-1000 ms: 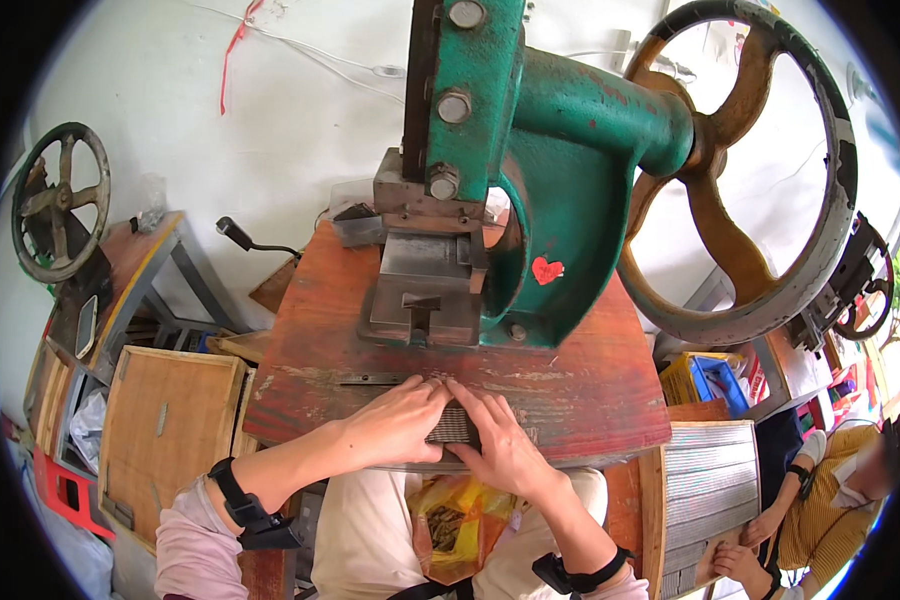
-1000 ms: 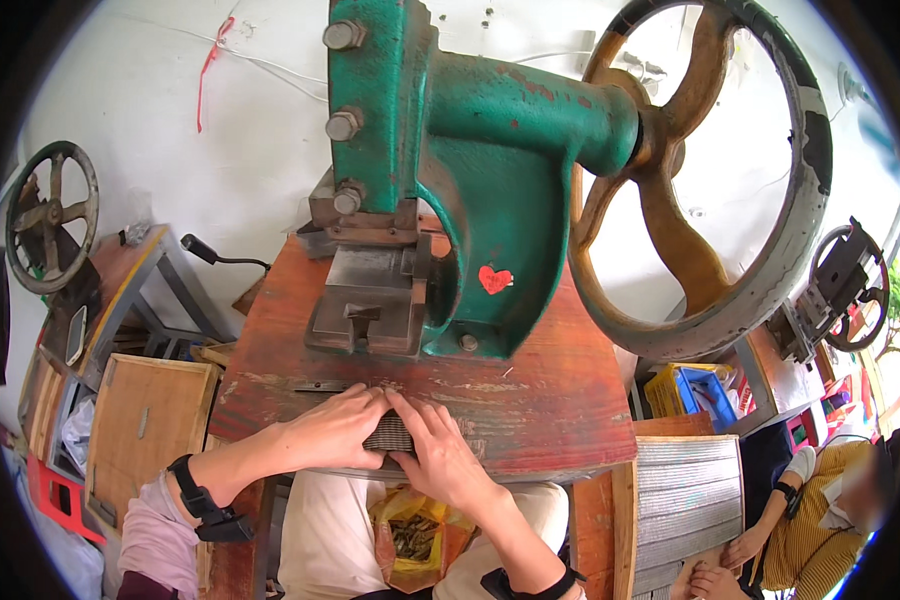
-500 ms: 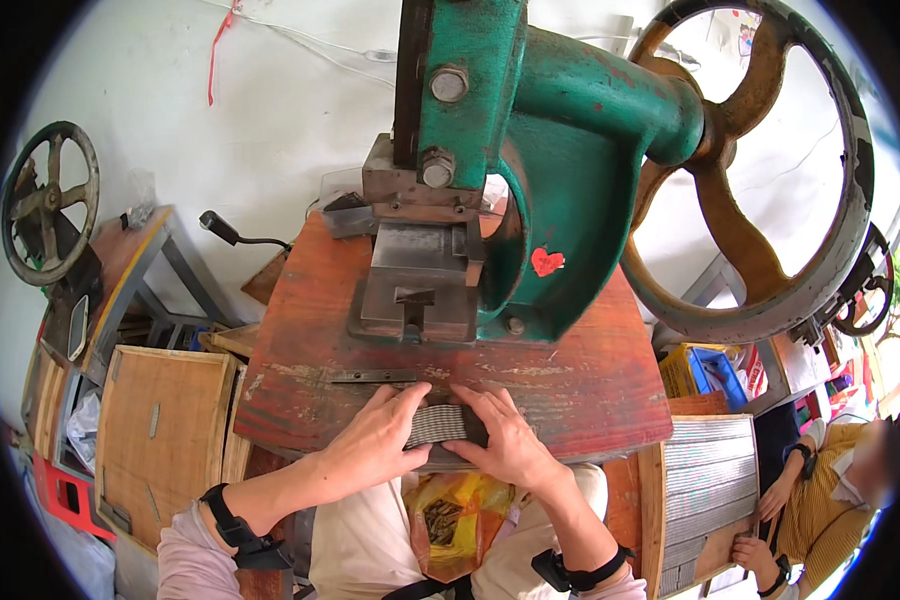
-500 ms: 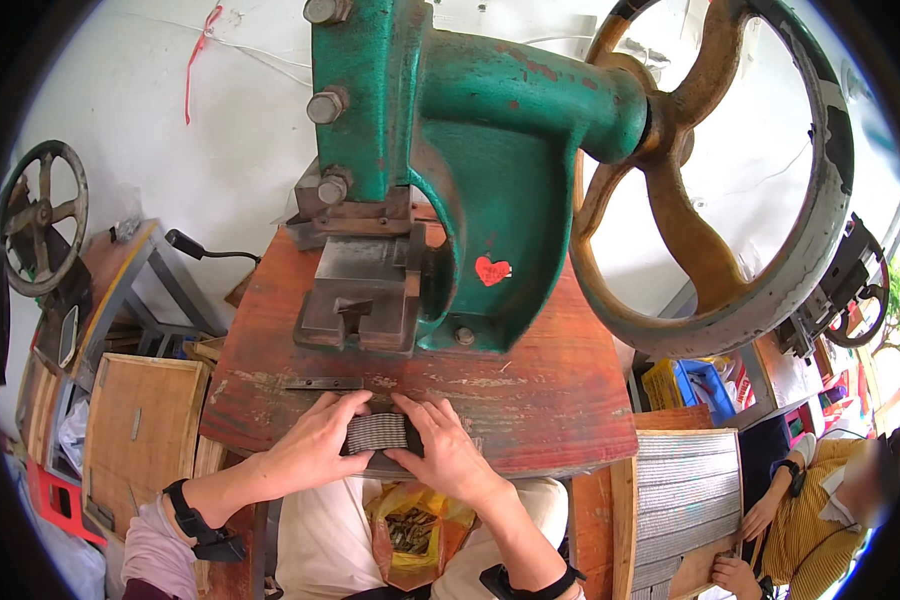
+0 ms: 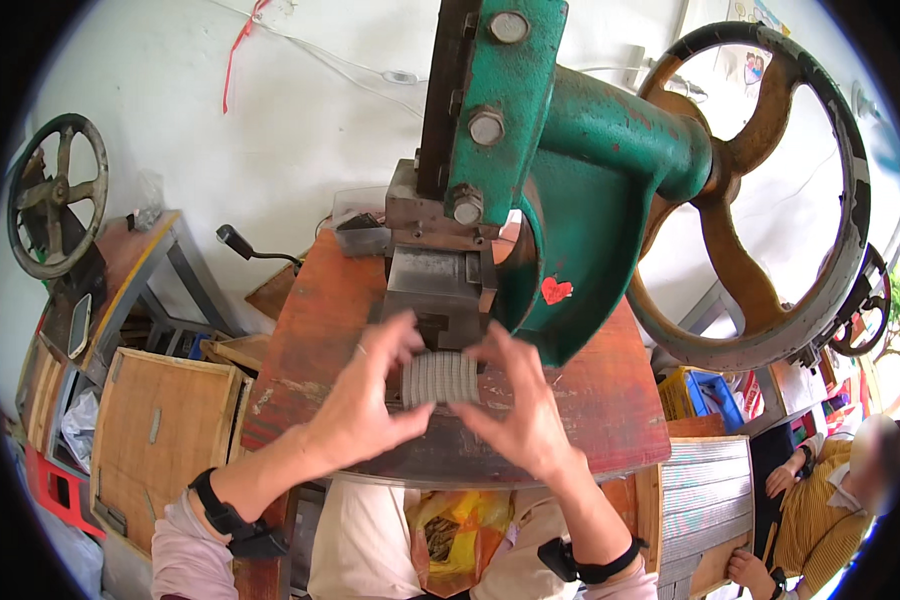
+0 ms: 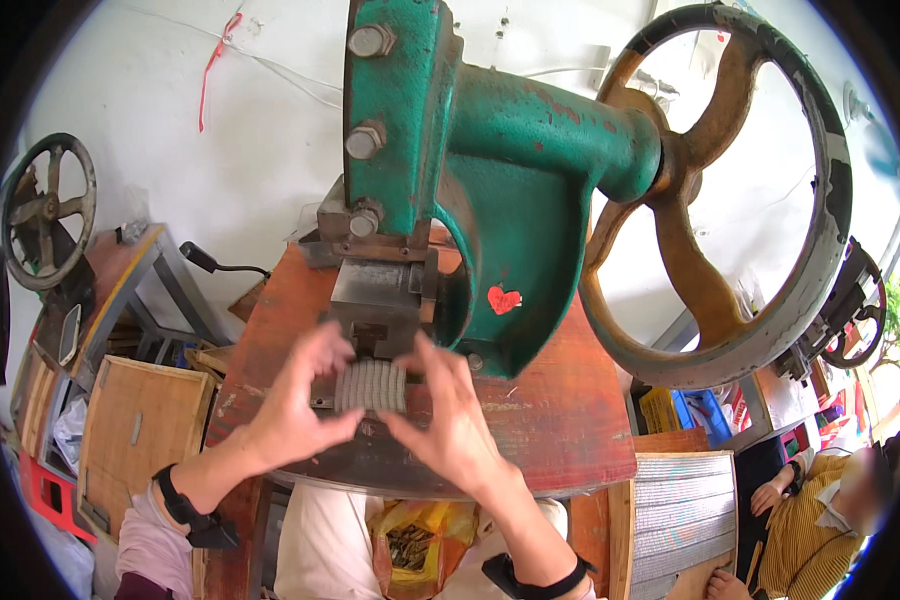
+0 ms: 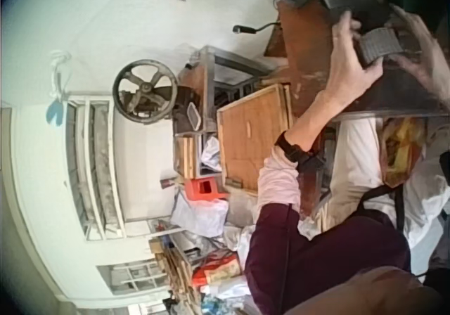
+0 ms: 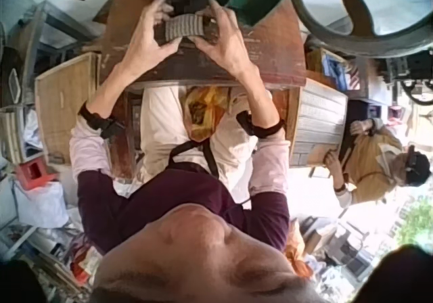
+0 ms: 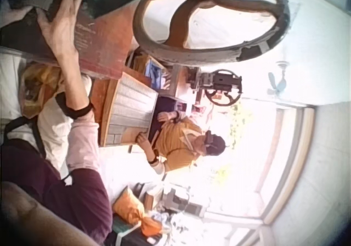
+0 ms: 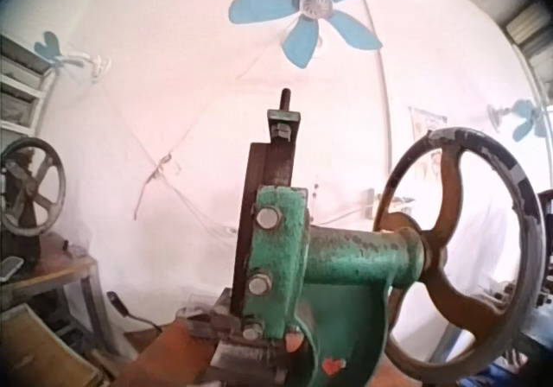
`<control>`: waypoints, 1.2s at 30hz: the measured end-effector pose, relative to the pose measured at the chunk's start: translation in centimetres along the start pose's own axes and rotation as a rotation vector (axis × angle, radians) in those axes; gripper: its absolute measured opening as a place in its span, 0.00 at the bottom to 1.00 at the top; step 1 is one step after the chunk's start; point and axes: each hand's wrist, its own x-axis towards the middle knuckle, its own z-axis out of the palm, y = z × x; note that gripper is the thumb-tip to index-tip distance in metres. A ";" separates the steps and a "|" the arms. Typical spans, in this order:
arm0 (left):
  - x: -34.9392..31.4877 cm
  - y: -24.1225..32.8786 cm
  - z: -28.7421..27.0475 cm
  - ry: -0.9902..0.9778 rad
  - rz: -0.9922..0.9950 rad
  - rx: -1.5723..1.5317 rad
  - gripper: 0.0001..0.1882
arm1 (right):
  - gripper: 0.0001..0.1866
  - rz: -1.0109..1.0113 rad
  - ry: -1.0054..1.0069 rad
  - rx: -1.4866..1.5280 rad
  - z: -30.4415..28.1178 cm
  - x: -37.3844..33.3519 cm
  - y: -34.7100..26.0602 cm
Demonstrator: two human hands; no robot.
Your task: Operating a manual hand press to stamp or shape small serrated metal strips.
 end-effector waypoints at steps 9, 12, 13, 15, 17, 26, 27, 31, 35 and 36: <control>9.7 -5.4 -1.9 0.082 -0.158 -0.287 0.59 | 0.46 0.148 0.258 0.063 2.5 9.6 2.9; 11.5 -5.7 -2.1 0.018 -0.141 -0.093 0.58 | 0.44 0.254 0.274 -0.020 2.1 11.2 3.8; 11.7 -5.8 -2.0 0.010 -0.109 0.035 0.56 | 0.44 0.258 0.272 -0.021 1.9 11.6 4.0; 11.5 -5.7 -2.0 0.037 -0.080 0.188 0.51 | 0.43 0.207 0.247 -0.051 1.8 12.1 4.5; 10.2 -5.6 -2.1 0.085 -0.035 0.343 0.47 | 0.42 0.229 0.251 -0.078 1.8 12.2 4.8; -1.9 -4.5 -2.1 -0.200 -0.158 0.384 0.15 | 0.43 0.169 0.259 -0.081 1.8 12.2 5.1; -2.1 -4.8 -2.0 -0.181 -0.145 0.386 0.15 | 0.43 0.212 0.246 -0.102 1.7 12.2 5.0; -2.5 -5.5 -1.7 -0.300 0.002 0.417 0.14 | 0.43 0.302 0.236 -0.148 1.6 12.1 4.6; -2.5 -4.9 -2.2 -0.374 0.080 0.469 0.13 | 0.43 0.275 0.238 -0.118 1.6 12.1 4.7; -2.4 -4.5 -2.4 -0.360 0.100 0.463 0.13 | 0.43 0.269 0.239 -0.103 1.7 12.1 4.9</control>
